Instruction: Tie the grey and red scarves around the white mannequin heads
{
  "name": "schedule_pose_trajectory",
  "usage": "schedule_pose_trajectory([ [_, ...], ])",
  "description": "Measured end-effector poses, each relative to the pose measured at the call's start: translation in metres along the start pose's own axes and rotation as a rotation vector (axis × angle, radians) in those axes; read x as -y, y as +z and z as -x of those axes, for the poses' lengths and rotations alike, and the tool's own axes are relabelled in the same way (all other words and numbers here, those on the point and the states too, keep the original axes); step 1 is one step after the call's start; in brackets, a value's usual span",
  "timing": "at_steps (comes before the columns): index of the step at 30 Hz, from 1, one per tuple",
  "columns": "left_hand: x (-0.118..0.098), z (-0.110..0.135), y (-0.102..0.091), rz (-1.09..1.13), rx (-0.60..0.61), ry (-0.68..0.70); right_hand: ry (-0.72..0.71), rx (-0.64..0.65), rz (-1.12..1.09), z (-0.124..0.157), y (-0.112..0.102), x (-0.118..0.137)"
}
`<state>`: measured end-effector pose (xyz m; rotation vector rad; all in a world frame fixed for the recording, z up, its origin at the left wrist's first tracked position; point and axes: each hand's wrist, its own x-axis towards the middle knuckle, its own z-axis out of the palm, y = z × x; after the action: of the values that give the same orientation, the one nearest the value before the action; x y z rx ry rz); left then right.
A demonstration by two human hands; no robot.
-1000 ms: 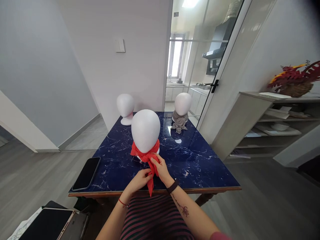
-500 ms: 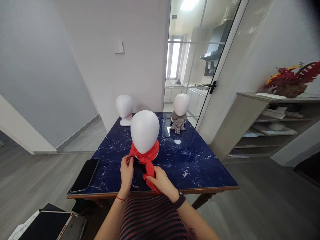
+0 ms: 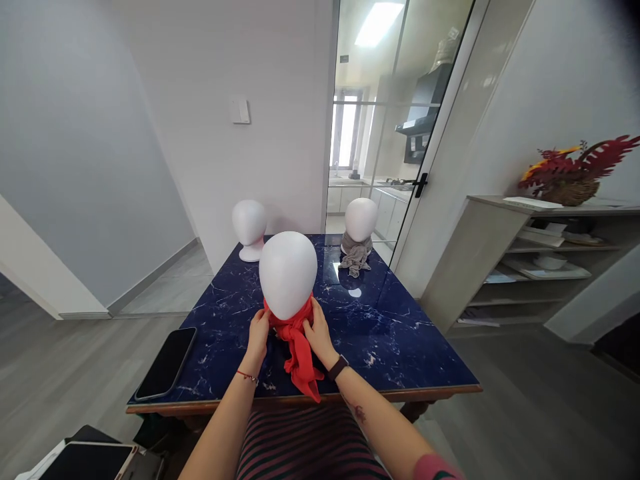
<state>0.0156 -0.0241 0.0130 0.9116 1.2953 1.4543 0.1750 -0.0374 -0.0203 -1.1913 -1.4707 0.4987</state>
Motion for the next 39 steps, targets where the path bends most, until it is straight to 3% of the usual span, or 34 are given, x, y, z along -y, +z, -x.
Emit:
schedule_pose_trajectory([
  [7,0.004,0.001,0.008,0.147,-0.016,-0.094,0.079,-0.066,-0.074,0.006,0.001,0.0],
  [11,0.004,0.015,0.004,0.184,-0.011,-0.117,0.11,-0.086,-0.112,0.007,-0.003,0.002],
  [18,-0.004,0.045,0.001,0.141,0.15,-0.178,0.137,-0.081,-0.114,0.01,-0.008,0.013],
  [22,0.001,0.046,0.009,0.28,0.185,-0.152,0.134,-0.019,-0.139,0.011,-0.007,0.015],
  [26,0.011,0.046,0.01,0.358,0.153,-0.13,0.126,-0.016,-0.139,0.012,-0.008,0.015],
  [32,0.024,0.047,0.005,0.368,0.063,-0.01,0.141,-0.113,-0.065,0.012,-0.008,0.016],
  [36,0.024,0.052,0.007,0.443,0.012,-0.046,0.16,-0.072,-0.114,0.013,-0.007,0.014],
  [39,0.021,0.063,0.013,0.333,-0.047,-0.094,0.184,-0.054,-0.128,0.014,-0.007,0.013],
])
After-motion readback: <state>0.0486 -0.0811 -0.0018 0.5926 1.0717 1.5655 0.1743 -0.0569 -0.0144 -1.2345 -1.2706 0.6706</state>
